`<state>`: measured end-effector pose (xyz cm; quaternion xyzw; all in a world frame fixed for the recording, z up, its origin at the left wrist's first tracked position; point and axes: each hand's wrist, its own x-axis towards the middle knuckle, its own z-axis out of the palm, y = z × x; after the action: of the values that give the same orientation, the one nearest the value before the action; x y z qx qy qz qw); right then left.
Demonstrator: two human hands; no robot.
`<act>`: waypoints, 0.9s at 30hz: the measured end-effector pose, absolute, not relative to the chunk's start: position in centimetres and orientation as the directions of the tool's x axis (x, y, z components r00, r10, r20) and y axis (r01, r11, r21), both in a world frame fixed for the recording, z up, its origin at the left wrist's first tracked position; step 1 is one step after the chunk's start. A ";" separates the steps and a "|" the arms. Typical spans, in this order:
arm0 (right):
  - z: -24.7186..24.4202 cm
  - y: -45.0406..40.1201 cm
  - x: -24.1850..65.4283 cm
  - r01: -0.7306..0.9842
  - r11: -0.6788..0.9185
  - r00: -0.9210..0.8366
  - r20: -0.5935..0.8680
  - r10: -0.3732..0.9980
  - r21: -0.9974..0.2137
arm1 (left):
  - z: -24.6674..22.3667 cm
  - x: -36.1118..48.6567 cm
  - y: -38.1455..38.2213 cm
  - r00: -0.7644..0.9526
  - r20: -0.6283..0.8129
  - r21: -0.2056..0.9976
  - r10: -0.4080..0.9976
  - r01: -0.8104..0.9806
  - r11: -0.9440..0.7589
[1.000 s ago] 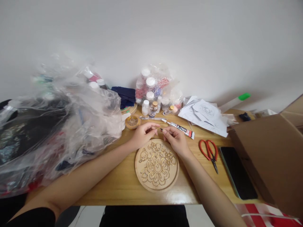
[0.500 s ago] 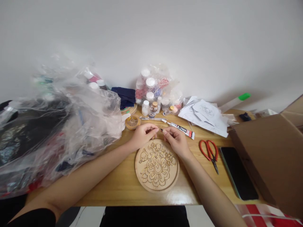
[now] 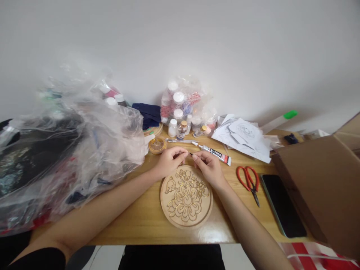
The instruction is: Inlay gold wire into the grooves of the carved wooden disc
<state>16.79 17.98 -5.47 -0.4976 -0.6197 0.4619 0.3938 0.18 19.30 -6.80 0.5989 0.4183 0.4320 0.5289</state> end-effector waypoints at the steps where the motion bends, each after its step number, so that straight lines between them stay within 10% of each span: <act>1: -5.5 18.0 16.8 0.248 0.073 -0.195 0.024 0.980 -0.966 | -6.8 0.2 19.3 0.274 0.075 0.995 0.959 0.045 -0.091; 27: -5.8 18.0 16.8 0.192 0.041 -0.198 0.002 0.980 -0.981 | -7.0 0.2 19.3 0.248 0.071 0.991 0.966 0.091 -0.096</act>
<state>16.79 18.05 -5.80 -0.4890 -0.5990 0.4902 0.4021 0.18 19.31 -6.99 0.6033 0.4380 0.4292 0.5099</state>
